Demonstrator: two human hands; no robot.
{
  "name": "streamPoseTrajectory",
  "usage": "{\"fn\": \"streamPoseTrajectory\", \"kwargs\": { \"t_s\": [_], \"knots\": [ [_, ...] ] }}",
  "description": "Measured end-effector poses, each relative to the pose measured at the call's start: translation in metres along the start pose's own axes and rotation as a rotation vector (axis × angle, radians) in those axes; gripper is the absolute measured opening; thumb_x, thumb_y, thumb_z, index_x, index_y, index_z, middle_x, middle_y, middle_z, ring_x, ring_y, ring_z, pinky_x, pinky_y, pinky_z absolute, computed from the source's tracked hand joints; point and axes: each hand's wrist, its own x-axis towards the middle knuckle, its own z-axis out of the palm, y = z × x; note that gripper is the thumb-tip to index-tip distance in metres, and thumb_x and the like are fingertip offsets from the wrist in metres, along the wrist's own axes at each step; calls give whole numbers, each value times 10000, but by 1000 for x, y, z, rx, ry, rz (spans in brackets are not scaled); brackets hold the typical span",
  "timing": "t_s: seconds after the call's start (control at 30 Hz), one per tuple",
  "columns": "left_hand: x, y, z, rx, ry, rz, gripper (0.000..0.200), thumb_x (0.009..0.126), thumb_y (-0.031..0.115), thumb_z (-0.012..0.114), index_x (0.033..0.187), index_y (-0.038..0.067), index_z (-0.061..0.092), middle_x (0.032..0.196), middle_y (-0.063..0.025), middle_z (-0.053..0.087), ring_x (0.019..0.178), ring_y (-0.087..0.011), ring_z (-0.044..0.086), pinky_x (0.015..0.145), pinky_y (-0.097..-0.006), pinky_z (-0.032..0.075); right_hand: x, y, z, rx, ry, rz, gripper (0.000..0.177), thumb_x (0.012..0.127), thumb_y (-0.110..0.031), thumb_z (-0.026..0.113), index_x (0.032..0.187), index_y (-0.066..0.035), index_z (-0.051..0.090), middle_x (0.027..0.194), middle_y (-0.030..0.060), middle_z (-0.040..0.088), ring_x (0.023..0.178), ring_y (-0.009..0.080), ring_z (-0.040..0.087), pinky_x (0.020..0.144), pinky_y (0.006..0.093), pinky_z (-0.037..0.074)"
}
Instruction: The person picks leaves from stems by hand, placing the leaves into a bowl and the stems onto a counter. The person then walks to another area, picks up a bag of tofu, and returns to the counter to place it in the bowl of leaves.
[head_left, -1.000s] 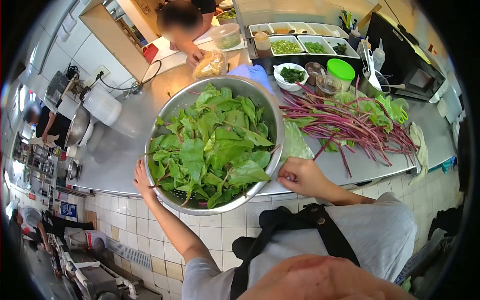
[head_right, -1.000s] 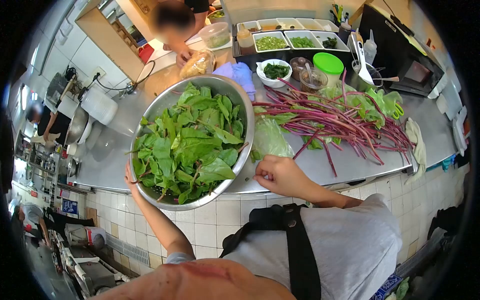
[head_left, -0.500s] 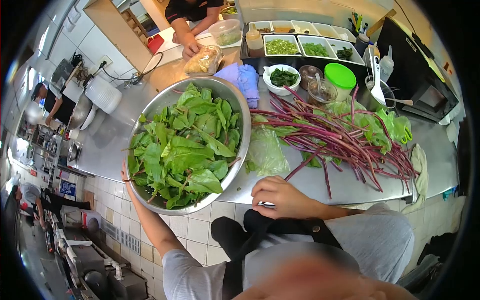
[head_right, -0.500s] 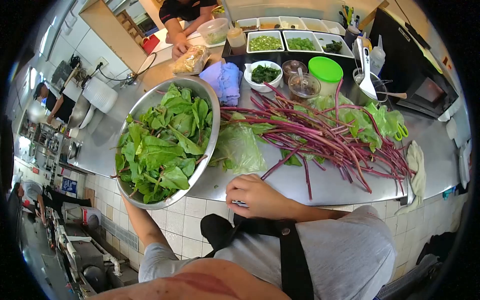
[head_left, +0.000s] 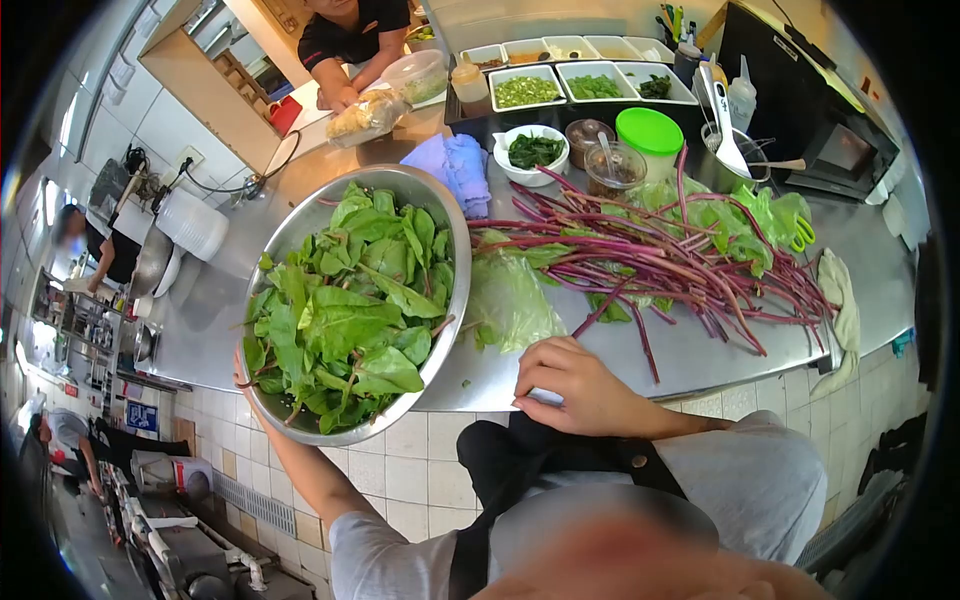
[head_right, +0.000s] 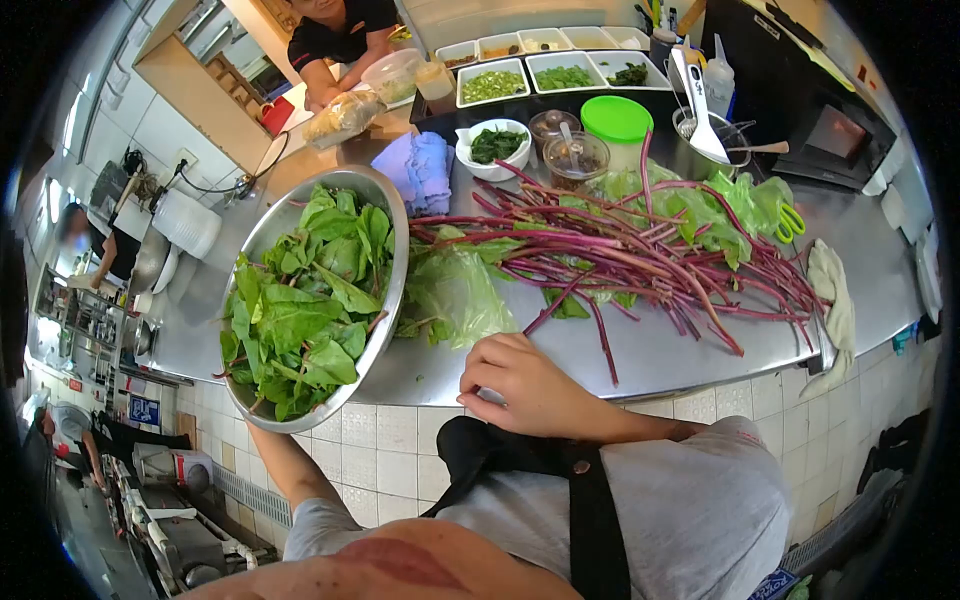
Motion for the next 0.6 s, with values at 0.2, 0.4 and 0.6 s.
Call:
{"fn": "streamPoseTrajectory", "kwargs": {
  "t_s": [0.2, 0.4, 0.6],
  "knots": [
    [33, -1, 1, -91, -12, 19, 700, 834, 533, 593, 1382, 131, 426, 1426, -73, 433, 1298, -282, 420, 1002, -572, 352, 2, -5, 10, -176, -16, 16, 260, 747, -155, 747, 943, -64, 603, 1008, 94, 547, 989, 286, 544, 854, 392, 431],
    [55, -5, 3, -205, -13, 11, 694, 843, 542, 582, 1376, 122, 435, 1413, -80, 448, 1286, -282, 435, 997, -563, 362, -1, -7, 13, -199, -9, 19, 270, 743, -178, 754, 938, -59, 610, 1008, 99, 556, 983, 297, 555, 874, 399, 440],
    [72, -12, 13, -396, 11, -28, 690, 851, 551, 571, 1370, 113, 444, 1400, -86, 463, 1273, -282, 449, 992, -554, 372, -4, -6, 14, -182, -5, 18, 262, 750, -194, 752, 920, -48, 617, 991, 108, 567, 962, 304, 565, 869, 397, 449]
  ]
}}
